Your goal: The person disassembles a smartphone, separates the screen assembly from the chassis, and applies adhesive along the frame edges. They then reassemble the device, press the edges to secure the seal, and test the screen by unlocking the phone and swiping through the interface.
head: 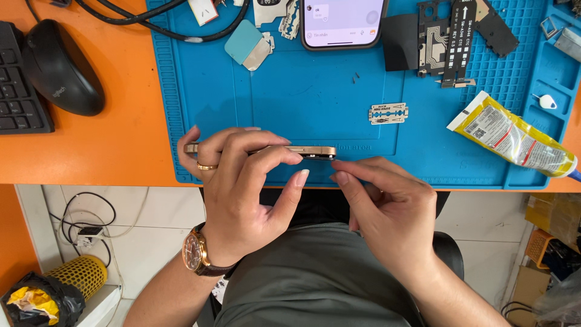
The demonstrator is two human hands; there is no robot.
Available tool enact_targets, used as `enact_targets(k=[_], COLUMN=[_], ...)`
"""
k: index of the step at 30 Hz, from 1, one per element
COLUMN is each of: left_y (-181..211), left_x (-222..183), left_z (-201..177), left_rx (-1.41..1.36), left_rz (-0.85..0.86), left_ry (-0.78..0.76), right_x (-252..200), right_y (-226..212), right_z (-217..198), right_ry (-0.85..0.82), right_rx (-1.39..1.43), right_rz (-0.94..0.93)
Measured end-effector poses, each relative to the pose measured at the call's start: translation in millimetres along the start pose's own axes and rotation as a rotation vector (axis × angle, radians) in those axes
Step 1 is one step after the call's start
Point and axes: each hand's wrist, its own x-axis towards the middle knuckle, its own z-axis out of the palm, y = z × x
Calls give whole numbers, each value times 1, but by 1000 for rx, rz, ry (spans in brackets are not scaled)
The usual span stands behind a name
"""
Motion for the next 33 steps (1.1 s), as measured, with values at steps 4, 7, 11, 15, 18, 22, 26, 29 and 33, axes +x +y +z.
enact_targets(k=[4,7,11,15,18,22,26,29,33], left_y=[1,0,-2,-2,-5,-6,-5,-2,1], left_x=[2,2,1,3,1,0,2,6,10], left_z=[0,0,2,2,3,4,4,0,-9], left_rx=[-10,-23,-40,-23,-31,-55,-48,-63,-106], left_rz=[-1,7,-1,5,12,13,8,-13,-72], left_ry=[2,10,4,11,-2,-4,1,-3,22], right_x=[1,2,4,6,7,10,13,12,8], right_y=[0,-2,-4,-6,-7,-12,-16,-17,-18], right_z=[1,0,0,-1,0,0,-1,0,7], right_ry=[9,2,-10,-29,-29,-45,-63,-50,16], right_rx=[-33,-87,-92,-138,-109,-129,-158,-143,-95], right_rz=[24,42,66,95,135,162,213,212,104])
